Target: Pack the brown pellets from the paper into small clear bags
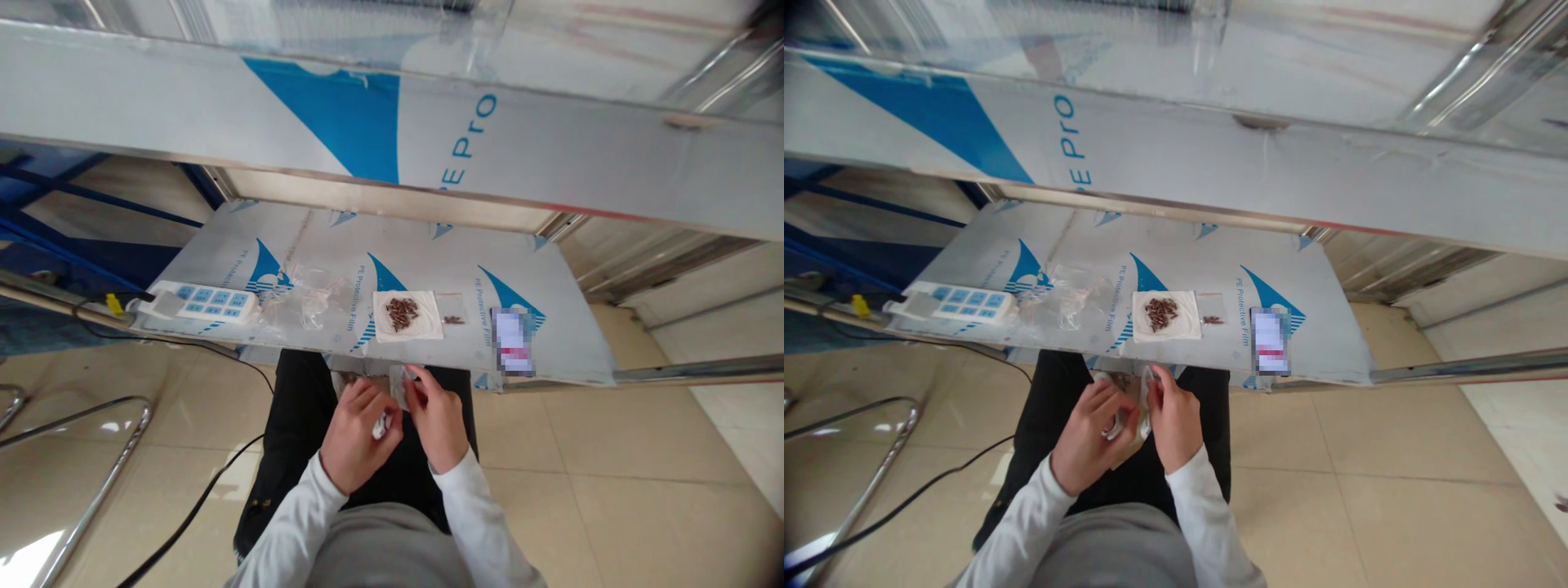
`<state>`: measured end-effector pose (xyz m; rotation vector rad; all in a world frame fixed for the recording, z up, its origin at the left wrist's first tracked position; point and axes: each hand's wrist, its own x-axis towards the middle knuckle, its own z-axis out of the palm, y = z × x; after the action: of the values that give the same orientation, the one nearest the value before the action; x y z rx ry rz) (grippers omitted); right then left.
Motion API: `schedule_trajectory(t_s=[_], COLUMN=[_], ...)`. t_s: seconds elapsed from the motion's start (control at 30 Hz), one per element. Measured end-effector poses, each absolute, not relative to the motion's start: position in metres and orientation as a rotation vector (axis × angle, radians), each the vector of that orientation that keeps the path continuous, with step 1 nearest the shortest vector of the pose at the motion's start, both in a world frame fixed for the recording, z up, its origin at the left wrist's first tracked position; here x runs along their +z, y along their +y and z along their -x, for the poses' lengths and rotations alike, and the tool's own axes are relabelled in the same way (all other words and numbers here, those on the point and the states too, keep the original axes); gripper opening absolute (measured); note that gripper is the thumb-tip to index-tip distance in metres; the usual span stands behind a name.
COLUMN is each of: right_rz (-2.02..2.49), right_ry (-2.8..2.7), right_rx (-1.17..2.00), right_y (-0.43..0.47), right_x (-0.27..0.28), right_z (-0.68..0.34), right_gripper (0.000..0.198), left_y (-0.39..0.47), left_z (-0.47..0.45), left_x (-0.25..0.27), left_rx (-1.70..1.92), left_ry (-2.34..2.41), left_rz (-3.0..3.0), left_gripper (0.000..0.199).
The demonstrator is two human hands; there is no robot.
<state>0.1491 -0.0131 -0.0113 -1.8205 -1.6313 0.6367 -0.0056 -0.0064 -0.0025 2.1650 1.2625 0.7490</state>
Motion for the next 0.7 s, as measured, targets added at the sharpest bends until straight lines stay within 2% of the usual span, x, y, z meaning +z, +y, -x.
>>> schedule_trajectory(t_s=[0.1,0.13,0.17,0.2,0.3,0.37,0.47,0.57,0.7], right_rz=[1.742,1.716,1.695,1.676,1.599,1.588,1.76,1.792,1.804], right_ry=[-1.563,-1.555,-1.551,-1.545,-1.502,-1.494,-1.646,-1.782,-1.923], right_rx=[0.825,0.888,0.94,0.987,1.097,1.02,0.617,0.559,0.543], right_y=[-0.015,-0.016,-0.016,-0.015,-0.002,0.021,0.069,0.115,0.145], right_x=[0.002,0.007,0.012,0.015,0.012,-0.002,-0.037,-0.071,-0.095], right_z=[-0.143,-0.139,-0.136,-0.134,-0.139,-0.154,-0.18,-0.193,-0.19], right_gripper=[0.031,0.03,0.027,0.024,0.02,0.019,0.012,0.017,0.02], left_y=[0.002,0.005,0.009,0.011,0.015,0.014,0.012,0.012,0.015], left_z=[0.008,0.007,0.005,0.004,0.001,0.003,0.007,0.011,0.013], left_x=[-0.007,-0.009,-0.013,-0.016,-0.024,-0.029,-0.037,-0.045,-0.051], left_rx=[0.774,0.771,0.761,0.751,0.796,0.882,0.94,0.933,0.927], left_ry=[1.203,1.174,1.151,1.14,1.214,1.3,1.387,1.395,1.413], left_rz=[-2.342,-2.36,-2.355,-2.328,-2.14,-2.014,-1.927,-1.916,-1.891], left_gripper=[0.069,0.082,0.083,0.076,0.04,0.027,0.03,0.037,0.056])
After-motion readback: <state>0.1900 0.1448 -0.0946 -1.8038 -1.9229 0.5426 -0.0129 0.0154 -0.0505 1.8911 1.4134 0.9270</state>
